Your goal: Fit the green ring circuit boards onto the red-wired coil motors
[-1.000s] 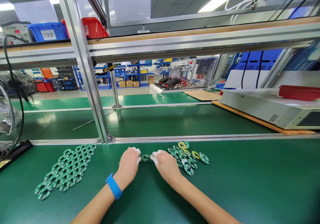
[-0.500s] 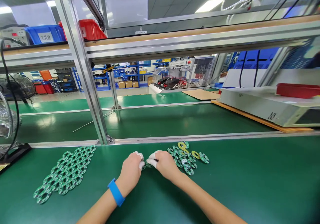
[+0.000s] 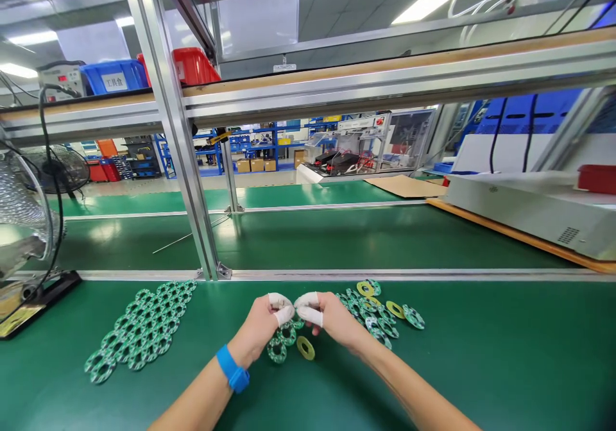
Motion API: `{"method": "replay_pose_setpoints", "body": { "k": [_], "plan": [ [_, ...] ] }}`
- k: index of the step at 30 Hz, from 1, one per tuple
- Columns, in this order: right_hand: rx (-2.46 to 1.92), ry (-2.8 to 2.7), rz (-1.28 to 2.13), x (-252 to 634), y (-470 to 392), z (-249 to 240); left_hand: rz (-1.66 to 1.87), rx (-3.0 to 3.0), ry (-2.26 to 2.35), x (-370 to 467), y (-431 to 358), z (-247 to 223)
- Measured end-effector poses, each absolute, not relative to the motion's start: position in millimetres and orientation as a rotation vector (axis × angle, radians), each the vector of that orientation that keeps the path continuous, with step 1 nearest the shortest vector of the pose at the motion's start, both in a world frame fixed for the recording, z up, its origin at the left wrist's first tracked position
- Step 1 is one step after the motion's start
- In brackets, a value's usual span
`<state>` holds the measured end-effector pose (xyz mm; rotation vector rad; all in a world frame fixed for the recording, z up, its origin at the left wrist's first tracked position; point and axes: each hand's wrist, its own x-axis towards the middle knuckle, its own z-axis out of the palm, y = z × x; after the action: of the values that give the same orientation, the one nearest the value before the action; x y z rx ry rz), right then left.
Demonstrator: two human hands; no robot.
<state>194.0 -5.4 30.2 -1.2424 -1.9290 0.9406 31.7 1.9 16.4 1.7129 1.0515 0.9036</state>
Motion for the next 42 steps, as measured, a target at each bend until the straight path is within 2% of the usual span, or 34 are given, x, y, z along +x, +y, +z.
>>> {"method": "replay_pose_setpoints", "body": {
  "k": [3,9,20,29,34,38,42],
  "plan": [
    [-1.248,-1.854,0.969,198.7,-2.4,29.1,0.877,1.731,1.051,27.7,2.7,16.1],
    [-1.365,-1.798,0.808,212.1,5.5,30.4,0.747,1.922,1.151,15.7,7.6,14.1],
    [-1.799,-1.957,0.177,198.4,-12.9,26.2,0.699,2.1,1.435,24.5,-1.8,10.7],
    [-1.719,-2.158,0.179,204.9,-14.9,37.0,0.726,2.203,1.249,30.9,-7.0,9.7],
    [-1.841,-2.086,0.082,191.3,-18.7,29.3,0.73,2.243,1.434,35.3,-6.9,6.1],
    [-1.945,-1.999,0.028,206.8,-20.2,30.6,0.723,2.236,1.313,36.9,-8.2,-8.4],
    [-2.011,-1.915,-0.062,239.5,-49.5,36.5,0.737,2.347,1.336,50.7,-16.4,-46.1]
  ]
}}
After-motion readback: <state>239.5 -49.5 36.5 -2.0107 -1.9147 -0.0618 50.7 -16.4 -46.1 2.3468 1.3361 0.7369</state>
